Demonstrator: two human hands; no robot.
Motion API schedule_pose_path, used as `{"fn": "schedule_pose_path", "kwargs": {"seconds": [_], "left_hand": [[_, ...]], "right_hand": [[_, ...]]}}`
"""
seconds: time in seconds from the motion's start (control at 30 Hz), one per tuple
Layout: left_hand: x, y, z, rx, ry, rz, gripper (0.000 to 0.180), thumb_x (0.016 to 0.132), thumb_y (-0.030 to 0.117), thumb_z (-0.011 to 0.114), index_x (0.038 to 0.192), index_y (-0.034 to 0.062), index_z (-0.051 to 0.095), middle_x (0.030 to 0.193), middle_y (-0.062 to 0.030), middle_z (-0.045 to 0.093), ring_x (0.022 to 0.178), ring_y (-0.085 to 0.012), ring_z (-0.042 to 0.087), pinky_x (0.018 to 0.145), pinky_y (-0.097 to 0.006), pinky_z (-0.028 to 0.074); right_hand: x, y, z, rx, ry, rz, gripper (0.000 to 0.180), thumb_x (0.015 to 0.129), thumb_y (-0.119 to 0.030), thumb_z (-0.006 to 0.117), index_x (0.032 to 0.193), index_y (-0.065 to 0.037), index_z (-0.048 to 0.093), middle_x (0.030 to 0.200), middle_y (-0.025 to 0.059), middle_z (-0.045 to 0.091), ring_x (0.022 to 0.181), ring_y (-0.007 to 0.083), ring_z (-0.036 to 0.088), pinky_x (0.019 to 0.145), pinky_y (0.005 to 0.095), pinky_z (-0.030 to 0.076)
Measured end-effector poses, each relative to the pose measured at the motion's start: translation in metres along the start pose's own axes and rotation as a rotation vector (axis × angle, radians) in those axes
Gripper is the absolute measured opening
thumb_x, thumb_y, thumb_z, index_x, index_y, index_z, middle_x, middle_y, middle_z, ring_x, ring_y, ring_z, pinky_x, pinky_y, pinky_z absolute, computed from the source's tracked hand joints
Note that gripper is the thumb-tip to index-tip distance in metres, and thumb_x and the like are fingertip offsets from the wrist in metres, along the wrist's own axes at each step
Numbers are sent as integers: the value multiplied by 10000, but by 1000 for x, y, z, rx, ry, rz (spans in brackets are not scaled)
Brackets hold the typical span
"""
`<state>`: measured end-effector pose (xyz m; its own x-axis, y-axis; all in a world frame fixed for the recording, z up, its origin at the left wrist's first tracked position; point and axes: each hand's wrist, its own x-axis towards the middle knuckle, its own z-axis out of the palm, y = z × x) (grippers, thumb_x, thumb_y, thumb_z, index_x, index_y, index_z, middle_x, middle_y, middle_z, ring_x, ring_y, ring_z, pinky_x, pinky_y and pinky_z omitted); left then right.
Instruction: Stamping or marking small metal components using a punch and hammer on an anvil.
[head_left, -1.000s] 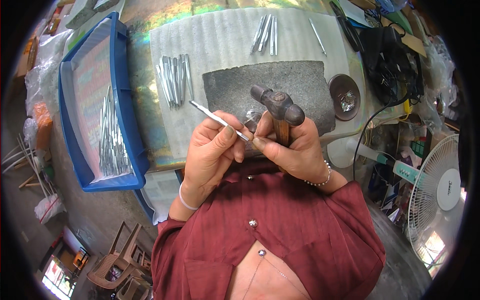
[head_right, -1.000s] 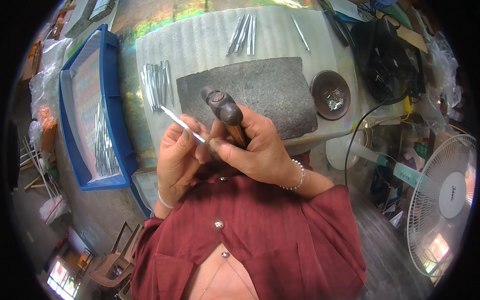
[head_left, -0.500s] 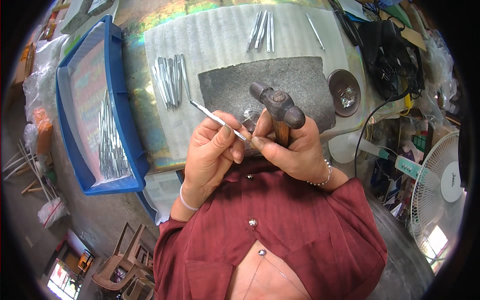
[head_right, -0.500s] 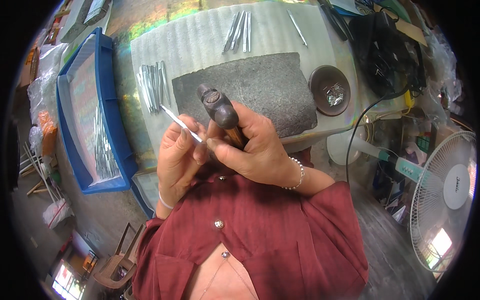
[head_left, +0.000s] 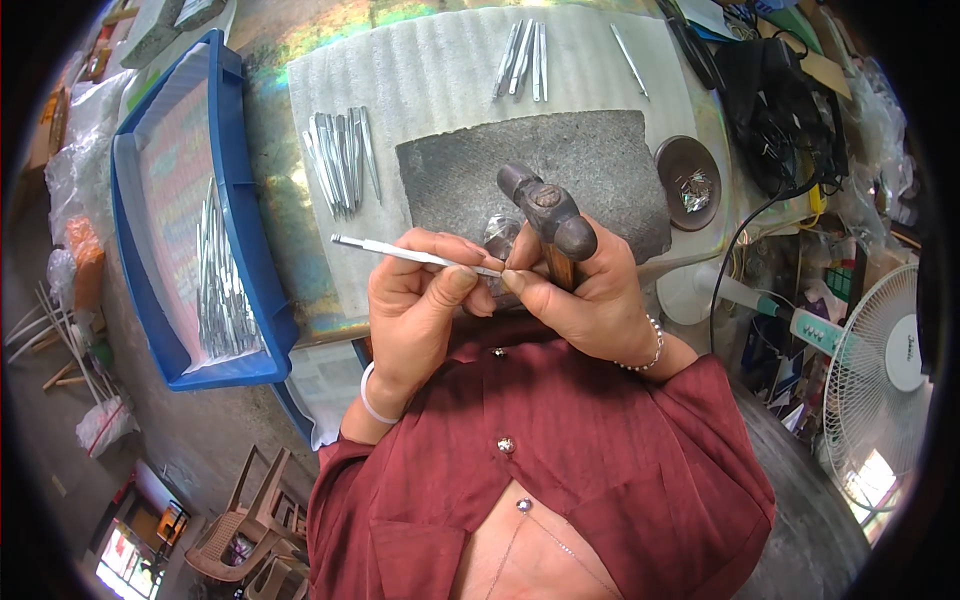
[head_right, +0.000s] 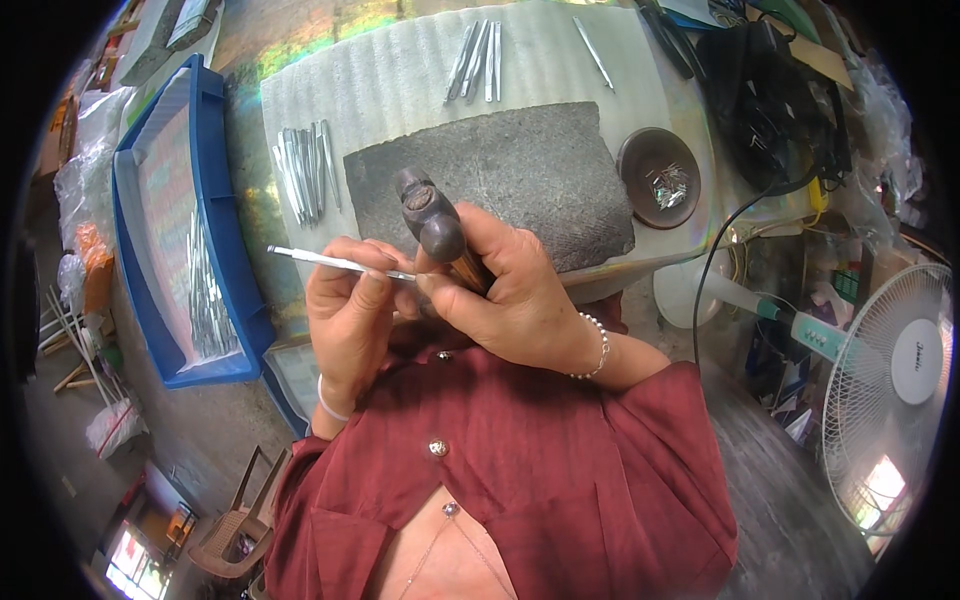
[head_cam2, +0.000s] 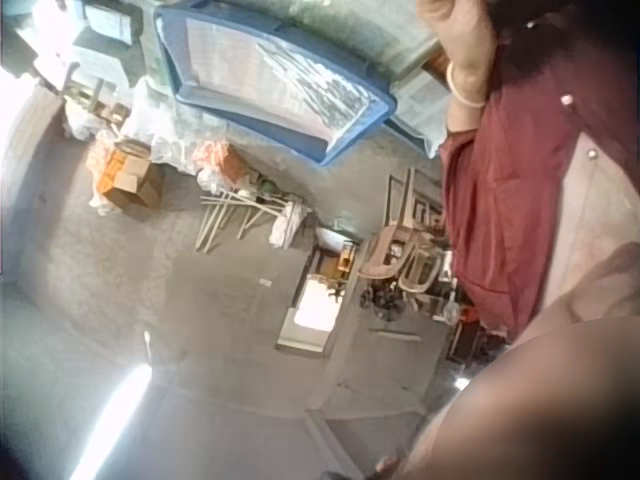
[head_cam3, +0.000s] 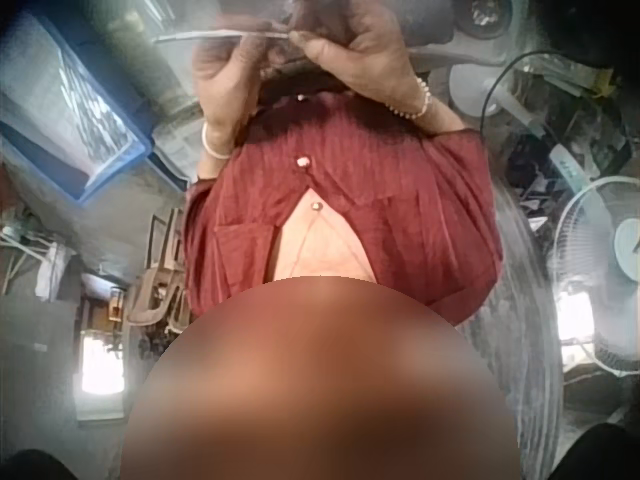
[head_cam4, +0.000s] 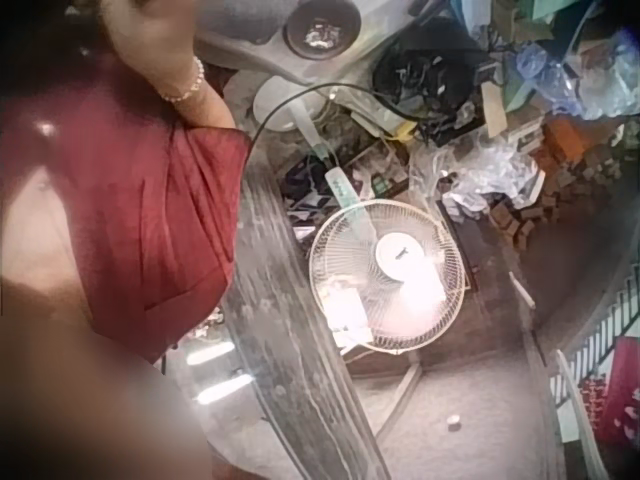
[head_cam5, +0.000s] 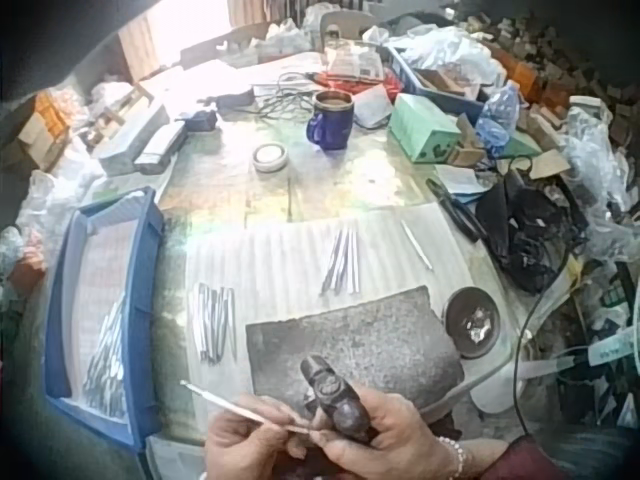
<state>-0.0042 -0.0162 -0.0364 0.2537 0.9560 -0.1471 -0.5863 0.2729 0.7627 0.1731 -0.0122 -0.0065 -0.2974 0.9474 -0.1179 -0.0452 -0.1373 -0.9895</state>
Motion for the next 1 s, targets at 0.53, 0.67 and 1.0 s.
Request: {"fn": "schedule_pose_path", "kwargs": {"seconds": [0.53, 0.67, 1.0], "left_hand": [[2, 2, -13, -212, 48, -84, 117, 950, 161, 525, 997, 56, 504, 920, -174, 634, 619, -150, 606, 561, -227, 512], [3, 3, -8, 29, 26, 5, 84, 949, 109, 524, 1002, 45, 512, 920, -154, 635, 621, -114, 573, 590, -212, 491], [8, -11, 3, 601, 26, 172, 69, 895, -42, 543, 942, -17, 586, 903, -67, 631, 692, -79, 583, 612, -196, 489]], "right_hand": [[7, 17, -12, -648, 99, -178, 384, 746, -77, 733, 1085, -1, 569, 855, 103, 583, 687, 209, 569, 643, 306, 460], [11, 19, -12, -710, 59, -220, 369, 752, -92, 730, 1055, 5, 543, 861, 127, 559, 761, 293, 589, 660, 348, 473], [-12, 22, -33, -107, 142, -16, 359, 957, -70, 471, 1301, -24, 377, 900, 25, 552, 568, 3, 397, 474, 149, 341]]}}
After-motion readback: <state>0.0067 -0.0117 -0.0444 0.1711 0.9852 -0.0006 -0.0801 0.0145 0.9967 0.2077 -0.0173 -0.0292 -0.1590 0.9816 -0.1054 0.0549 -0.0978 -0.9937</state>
